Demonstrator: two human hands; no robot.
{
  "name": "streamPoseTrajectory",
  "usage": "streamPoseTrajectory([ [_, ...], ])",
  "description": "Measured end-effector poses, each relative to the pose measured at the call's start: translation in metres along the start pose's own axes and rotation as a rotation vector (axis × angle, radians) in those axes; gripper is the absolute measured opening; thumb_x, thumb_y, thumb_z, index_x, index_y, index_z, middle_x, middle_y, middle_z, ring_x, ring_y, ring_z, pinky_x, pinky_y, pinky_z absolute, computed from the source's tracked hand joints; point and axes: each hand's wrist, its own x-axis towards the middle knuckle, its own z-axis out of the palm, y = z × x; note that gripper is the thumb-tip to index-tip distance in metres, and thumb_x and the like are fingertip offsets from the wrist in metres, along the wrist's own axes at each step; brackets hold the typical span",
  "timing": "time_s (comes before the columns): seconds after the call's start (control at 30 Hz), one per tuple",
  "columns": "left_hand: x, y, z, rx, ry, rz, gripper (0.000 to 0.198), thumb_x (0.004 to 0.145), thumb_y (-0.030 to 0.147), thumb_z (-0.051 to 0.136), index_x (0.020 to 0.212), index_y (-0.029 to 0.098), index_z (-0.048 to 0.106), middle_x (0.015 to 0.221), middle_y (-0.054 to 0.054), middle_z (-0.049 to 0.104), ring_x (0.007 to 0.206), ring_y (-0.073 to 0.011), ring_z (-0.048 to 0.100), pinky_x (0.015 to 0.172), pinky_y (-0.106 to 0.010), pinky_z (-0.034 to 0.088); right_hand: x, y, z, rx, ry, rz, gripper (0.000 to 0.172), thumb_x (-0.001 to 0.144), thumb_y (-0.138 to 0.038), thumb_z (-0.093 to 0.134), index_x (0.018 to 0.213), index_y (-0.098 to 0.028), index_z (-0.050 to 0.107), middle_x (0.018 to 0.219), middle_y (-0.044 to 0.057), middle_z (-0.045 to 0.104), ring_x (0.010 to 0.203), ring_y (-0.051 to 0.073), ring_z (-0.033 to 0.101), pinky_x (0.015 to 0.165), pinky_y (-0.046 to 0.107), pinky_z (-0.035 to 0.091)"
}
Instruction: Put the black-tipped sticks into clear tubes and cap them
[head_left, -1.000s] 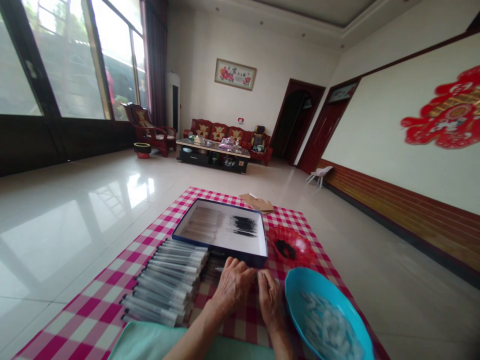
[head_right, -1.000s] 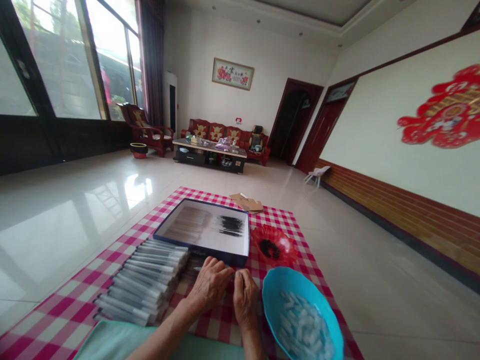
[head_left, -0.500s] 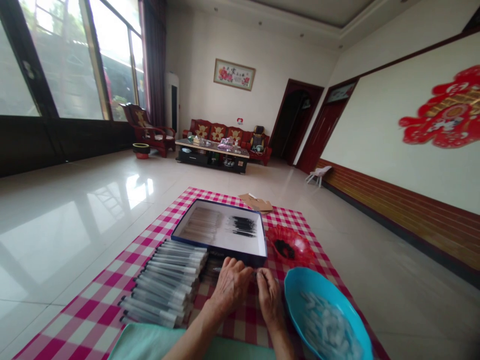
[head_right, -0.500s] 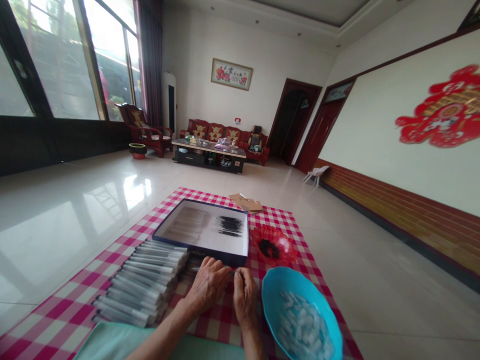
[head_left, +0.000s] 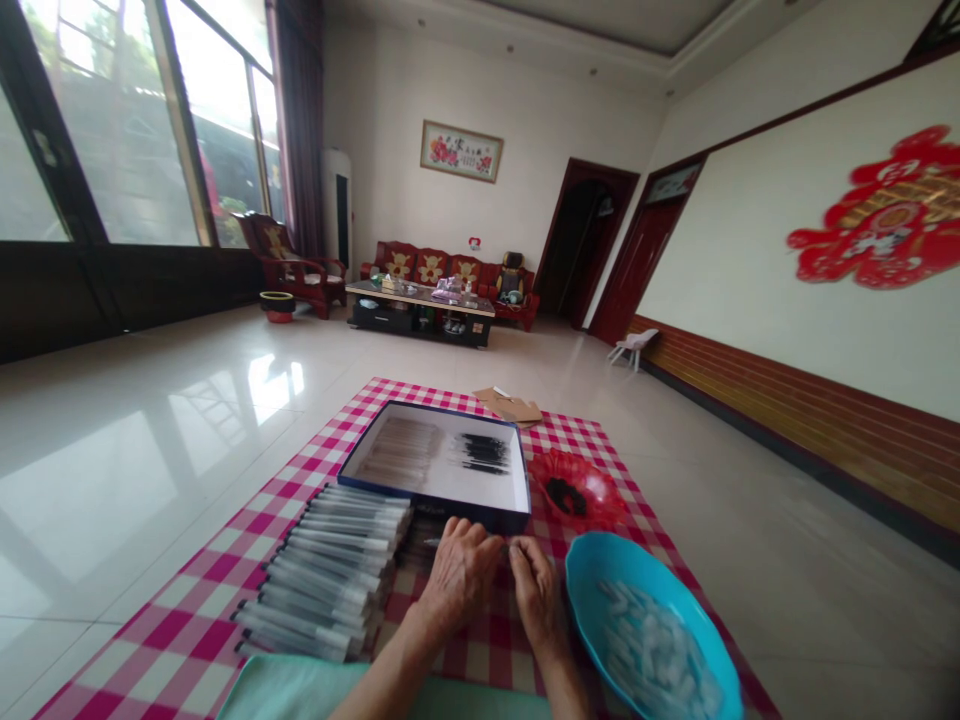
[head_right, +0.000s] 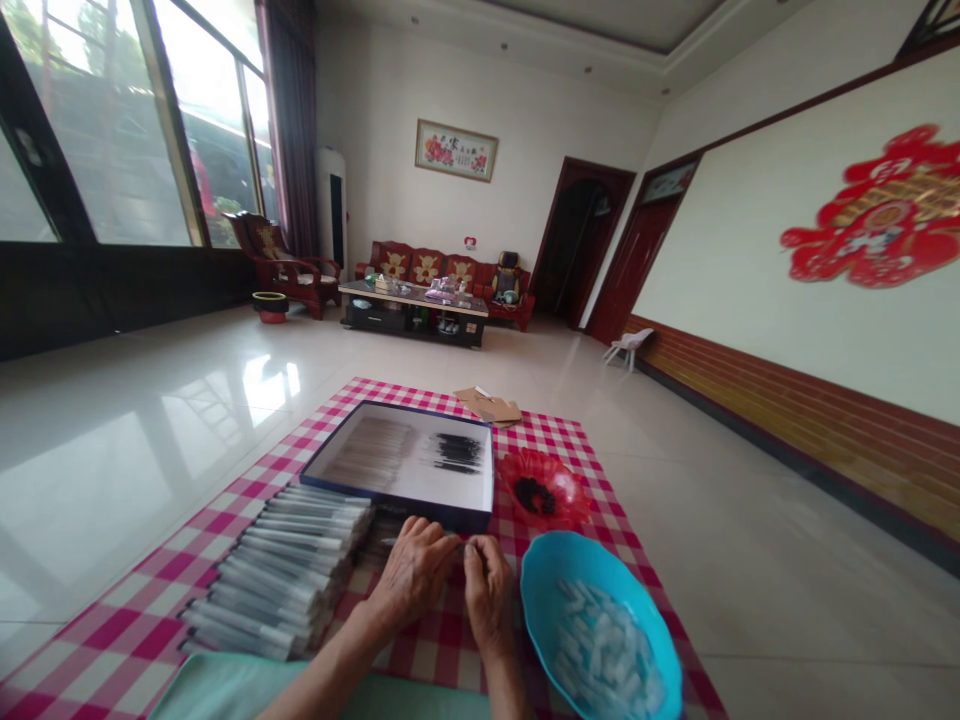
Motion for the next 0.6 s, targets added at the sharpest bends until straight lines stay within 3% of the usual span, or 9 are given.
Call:
streamPoseTrajectory([
  [0.23,-0.0005,0.0031,-0.0016,-0.007,-0.012,0.012,0.020,0.091,0.020,0.044,0.088,0.024,0.063,0.077,-0.003,0.055,0.076,-0.0195,0.046,0.075,-0.033,0.031,0.0023,0.0020,0.0034,-0.041,0.084,-0.004,0.042,0.087,-0.053,0.040,0.061,-0.023,0.054,0.059,0.002,0.059,0.057,0.017,0.055,0.057,0.027,0.045],
  [0.43,0.0001,0.0031,-0.0039,-0.007,-0.016,0.004,0.019,0.090,0.020,0.044,0.090,0.024,0.062,0.077,-0.003,0.056,0.076,-0.0198,0.046,0.075,-0.033,0.031,0.0002,-0.0003,0.0004,-0.034,0.014,-0.012,0.036,0.088,-0.047,0.041,0.072,-0.021,0.059,0.066,0.001,0.063,0.061,0.016,0.056,0.056,0.025,0.043],
  [0.6,-0.0005,0.0030,-0.0017,0.016,-0.016,0.011,0.018,0.090,0.020,0.044,0.085,0.023,0.061,0.076,-0.003,0.056,0.075,-0.0197,0.046,0.074,-0.034,0.031,0.0004,-0.0013,0.0015,-0.062,0.026,0.013,0.040,0.087,-0.052,0.043,0.068,-0.021,0.059,0.064,0.002,0.062,0.061,0.017,0.055,0.056,0.025,0.043],
])
